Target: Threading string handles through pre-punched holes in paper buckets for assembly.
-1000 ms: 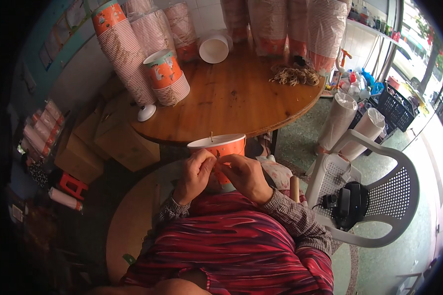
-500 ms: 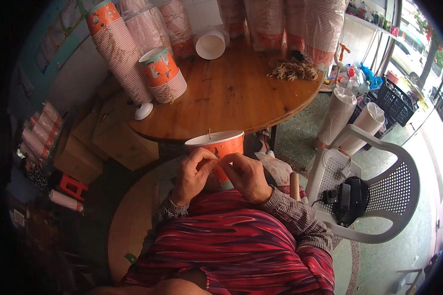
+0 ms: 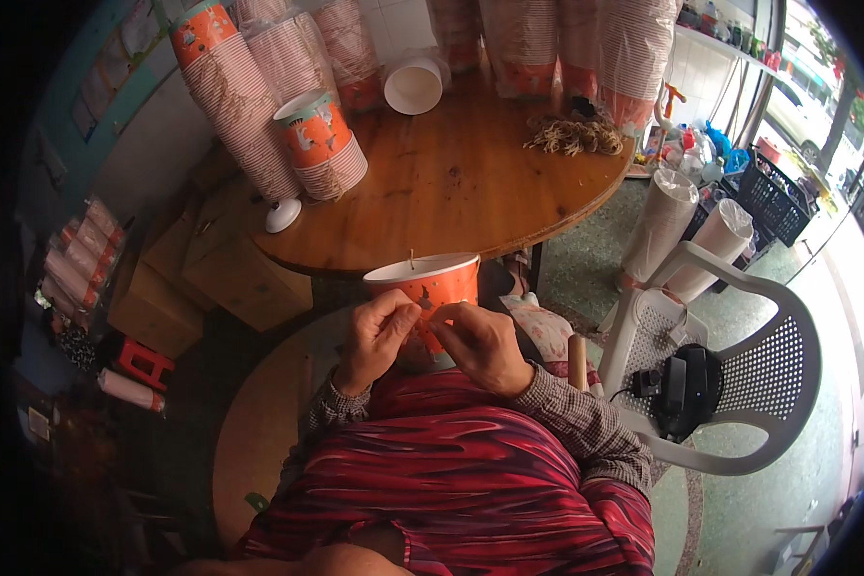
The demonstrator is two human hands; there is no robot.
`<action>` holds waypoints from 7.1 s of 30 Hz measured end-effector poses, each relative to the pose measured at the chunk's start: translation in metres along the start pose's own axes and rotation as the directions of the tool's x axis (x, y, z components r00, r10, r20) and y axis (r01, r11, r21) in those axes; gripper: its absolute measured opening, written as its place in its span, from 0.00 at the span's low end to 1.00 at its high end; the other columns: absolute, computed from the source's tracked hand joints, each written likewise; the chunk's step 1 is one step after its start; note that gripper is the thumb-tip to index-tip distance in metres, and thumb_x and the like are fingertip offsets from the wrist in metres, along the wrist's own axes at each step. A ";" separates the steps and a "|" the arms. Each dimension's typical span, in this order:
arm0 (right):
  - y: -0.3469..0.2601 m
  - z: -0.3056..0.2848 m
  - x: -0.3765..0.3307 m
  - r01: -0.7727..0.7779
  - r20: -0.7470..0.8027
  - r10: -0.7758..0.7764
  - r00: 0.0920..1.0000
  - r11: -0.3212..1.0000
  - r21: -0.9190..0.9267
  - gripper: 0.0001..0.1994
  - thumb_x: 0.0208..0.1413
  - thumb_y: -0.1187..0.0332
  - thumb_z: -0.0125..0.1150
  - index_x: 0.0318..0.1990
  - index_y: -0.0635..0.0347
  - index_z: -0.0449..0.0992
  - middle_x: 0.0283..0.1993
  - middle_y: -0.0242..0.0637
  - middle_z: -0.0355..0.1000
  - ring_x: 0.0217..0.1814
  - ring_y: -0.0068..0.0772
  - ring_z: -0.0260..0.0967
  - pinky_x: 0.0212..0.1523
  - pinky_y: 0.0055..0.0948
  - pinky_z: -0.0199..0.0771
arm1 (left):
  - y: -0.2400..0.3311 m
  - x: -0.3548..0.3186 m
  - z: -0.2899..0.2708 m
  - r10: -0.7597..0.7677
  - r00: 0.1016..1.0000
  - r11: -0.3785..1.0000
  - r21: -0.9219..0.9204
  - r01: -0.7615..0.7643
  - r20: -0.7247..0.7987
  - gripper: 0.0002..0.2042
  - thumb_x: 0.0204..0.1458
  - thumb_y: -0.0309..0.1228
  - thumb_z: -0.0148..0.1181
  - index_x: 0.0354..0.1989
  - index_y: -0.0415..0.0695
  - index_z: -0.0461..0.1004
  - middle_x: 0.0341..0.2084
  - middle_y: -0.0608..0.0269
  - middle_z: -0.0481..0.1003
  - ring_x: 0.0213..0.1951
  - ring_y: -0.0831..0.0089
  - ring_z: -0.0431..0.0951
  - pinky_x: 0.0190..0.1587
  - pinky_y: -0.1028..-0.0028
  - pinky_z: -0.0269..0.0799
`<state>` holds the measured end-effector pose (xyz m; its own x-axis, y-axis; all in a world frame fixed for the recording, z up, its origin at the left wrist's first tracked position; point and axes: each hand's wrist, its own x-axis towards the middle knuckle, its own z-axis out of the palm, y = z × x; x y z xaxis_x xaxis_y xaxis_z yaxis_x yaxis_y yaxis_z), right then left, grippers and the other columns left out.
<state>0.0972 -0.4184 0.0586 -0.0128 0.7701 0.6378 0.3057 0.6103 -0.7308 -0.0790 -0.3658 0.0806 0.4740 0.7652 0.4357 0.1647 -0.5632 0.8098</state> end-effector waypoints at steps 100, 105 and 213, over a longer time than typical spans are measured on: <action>-0.002 0.003 0.085 0.018 0.221 -0.012 0.975 1.000 -0.026 0.09 0.55 0.73 0.58 0.43 0.65 0.74 0.37 0.40 0.72 0.38 0.32 0.73 0.37 0.28 0.72 | -0.029 0.006 -0.009 -0.024 0.976 1.000 -0.009 0.022 -0.219 0.05 0.55 0.27 0.59 0.33 0.39 0.72 0.26 0.61 0.74 0.31 0.74 0.75 0.34 0.74 0.70; 0.032 0.020 0.089 -0.223 0.369 0.138 0.919 0.955 0.196 0.09 0.56 0.73 0.56 0.42 0.67 0.73 0.34 0.37 0.73 0.36 0.25 0.71 0.37 0.25 0.73 | -0.040 0.015 -0.006 0.011 0.932 0.998 0.064 0.013 -0.363 0.04 0.57 0.26 0.56 0.36 0.39 0.70 0.28 0.58 0.72 0.31 0.69 0.74 0.35 0.74 0.69; 0.018 0.019 0.066 0.217 -0.014 -0.219 0.976 0.971 -0.097 0.05 0.47 0.71 0.67 0.30 0.60 0.77 0.30 0.38 0.68 0.33 0.40 0.66 0.35 0.33 0.66 | -0.018 0.007 -0.017 -0.119 0.993 0.932 -0.344 0.112 0.000 0.09 0.59 0.29 0.56 0.41 0.35 0.76 0.34 0.65 0.78 0.37 0.81 0.75 0.41 0.80 0.71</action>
<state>0.0837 -0.3535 0.0830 -0.0664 0.6153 0.7855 0.3866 0.7416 -0.5482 -0.0935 -0.3450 0.0760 0.4507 0.8270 0.3362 -0.0910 -0.3320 0.9389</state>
